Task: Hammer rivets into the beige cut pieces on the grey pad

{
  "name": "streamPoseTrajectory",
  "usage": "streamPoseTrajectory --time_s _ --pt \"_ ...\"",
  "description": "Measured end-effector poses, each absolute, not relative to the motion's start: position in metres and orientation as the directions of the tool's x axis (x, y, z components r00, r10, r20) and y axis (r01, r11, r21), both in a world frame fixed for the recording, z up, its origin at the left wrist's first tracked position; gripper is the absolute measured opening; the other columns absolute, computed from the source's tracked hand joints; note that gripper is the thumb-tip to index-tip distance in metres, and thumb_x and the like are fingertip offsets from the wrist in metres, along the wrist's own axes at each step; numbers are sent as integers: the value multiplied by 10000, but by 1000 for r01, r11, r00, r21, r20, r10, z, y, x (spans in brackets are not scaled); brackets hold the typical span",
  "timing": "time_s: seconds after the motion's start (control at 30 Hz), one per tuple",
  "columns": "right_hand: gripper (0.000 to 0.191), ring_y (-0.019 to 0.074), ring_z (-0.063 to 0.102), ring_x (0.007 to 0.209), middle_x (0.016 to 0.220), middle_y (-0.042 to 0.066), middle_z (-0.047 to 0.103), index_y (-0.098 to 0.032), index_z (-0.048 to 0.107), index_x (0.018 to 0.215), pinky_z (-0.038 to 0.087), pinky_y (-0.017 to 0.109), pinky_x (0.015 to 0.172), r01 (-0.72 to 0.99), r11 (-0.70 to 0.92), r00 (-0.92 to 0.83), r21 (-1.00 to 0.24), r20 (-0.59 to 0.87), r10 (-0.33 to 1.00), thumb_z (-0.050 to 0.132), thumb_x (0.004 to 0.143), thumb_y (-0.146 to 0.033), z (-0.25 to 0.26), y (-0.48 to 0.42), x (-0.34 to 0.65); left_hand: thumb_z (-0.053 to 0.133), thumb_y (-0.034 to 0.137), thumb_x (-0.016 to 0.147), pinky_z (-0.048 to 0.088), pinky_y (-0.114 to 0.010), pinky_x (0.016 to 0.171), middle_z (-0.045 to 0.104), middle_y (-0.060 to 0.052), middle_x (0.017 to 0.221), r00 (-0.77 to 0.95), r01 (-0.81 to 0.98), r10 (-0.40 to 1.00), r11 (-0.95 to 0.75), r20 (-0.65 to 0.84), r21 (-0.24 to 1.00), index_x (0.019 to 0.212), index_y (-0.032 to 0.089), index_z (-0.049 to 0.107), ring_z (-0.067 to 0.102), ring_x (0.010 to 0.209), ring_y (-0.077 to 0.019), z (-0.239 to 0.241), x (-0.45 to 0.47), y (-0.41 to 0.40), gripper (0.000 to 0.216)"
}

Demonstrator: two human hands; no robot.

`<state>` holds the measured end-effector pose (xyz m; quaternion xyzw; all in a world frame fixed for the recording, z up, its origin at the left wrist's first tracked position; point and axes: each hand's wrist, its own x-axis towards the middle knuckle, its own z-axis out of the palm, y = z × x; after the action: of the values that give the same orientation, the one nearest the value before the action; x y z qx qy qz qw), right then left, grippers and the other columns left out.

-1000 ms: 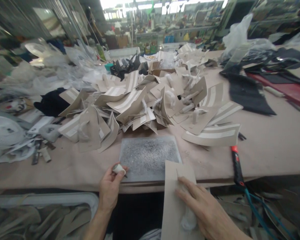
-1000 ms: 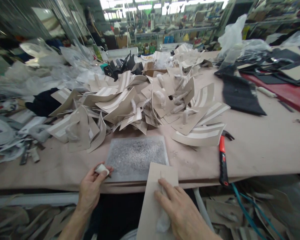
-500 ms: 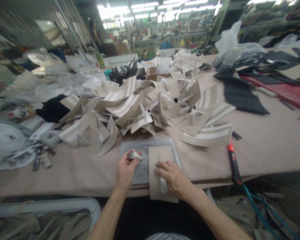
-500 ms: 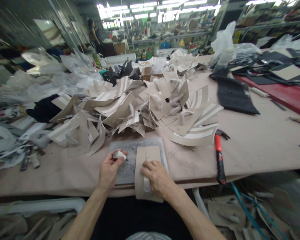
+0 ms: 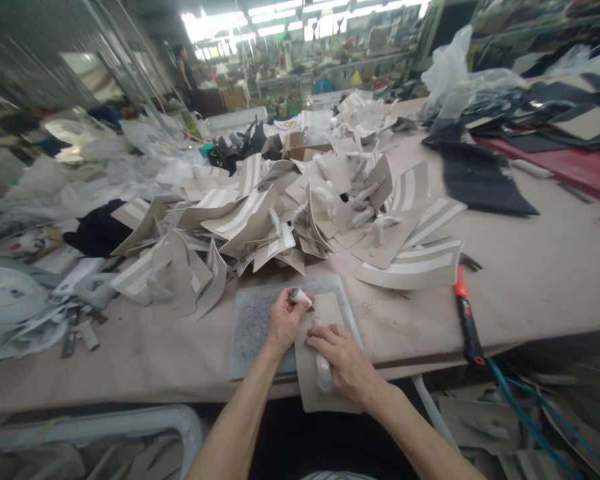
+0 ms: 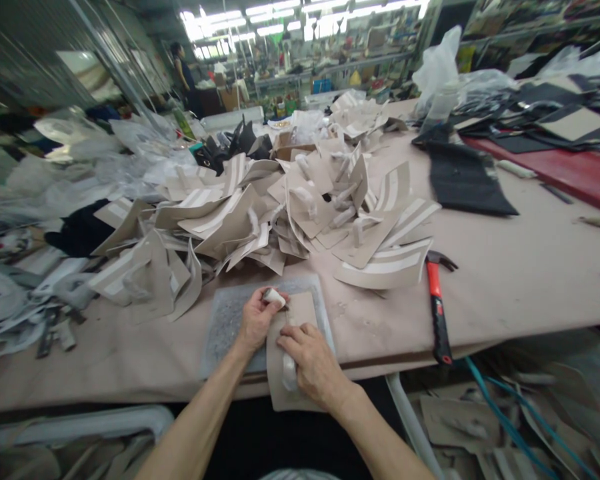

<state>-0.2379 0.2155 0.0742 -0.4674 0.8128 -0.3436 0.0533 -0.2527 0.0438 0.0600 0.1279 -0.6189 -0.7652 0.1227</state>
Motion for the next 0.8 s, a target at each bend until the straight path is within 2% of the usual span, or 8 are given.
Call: streamPoseTrajectory --time_s 0.17,0.23,0.4,0.53,0.6,0.67,0.73,0.8 --pt "589 251 419 1310 1449 161 413 -157 419 1409 448 459 1036 -738 318 -609 -596 384 -694 327 845 -13 68 224 -237 734 344 747 533 -304 820 742 -81 922 -940 39 -341 -155 -16 987 1035 161 544 700 853 -186 58 -250 42 391" --pt "532 229 423 1330 1430 152 437 -178 417 1404 438 439 1066 -713 364 -670 -600 428 -607 312 902 -35 69 235 -239 739 347 743 527 -297 826 744 -77 922 -939 33 -343 -162 -25 986 1029 161 550 700 856 -185 58 -250 42 390" --pt "313 240 596 1071 1177 129 603 -178 555 1223 488 425 980 -525 626 -834 -577 494 -244 442 931 -191 74 294 -263 741 344 752 527 -297 832 749 -76 916 -937 32 -349 -160 -26 987 1034 159 563 700 863 -187 55 -251 43 381" --pt "354 281 609 915 1054 171 633 -94 621 1115 496 430 881 -262 894 -850 -363 525 -36 442 896 -307 71 358 -292 760 355 728 533 -299 814 751 -76 913 -931 38 -364 -155 -21 987 1015 159 569 703 853 -195 53 -252 43 397" --pt "417 328 589 942 1032 216 630 -44 627 1106 474 436 853 -103 976 -886 -194 463 -2 438 897 -352 72 382 -303 769 358 713 537 -301 805 753 -78 908 -929 38 -371 -149 -20 988 1002 157 573 704 847 -199 52 -252 44 403" --pt "482 353 576 936 1017 252 617 0 601 1147 449 423 795 17 998 -953 -59 301 34 434 920 -392 75 395 -311 771 352 710 537 -300 807 754 -80 908 -928 38 -372 -144 -19 989 996 156 576 704 846 -196 52 -252 45 398" --pt "528 353 575 913 1007 266 602 20 572 1178 416 403 738 78 997 -987 -10 140 79 405 947 -425 81 399 -318 773 347 707 539 -298 802 755 -79 903 -926 39 -377 -143 -18 989 986 156 579 706 836 -194 52 -253 45 390" --pt "552 342 577 893 1026 272 586 15 558 1188 383 388 699 120 992 -992 -34 24 121 356 966 -449 88 400 -327 778 348 700 541 -297 790 755 -77 891 -923 40 -385 -147 -20 988 976 156 579 708 824 -195 53 -253 46 391"
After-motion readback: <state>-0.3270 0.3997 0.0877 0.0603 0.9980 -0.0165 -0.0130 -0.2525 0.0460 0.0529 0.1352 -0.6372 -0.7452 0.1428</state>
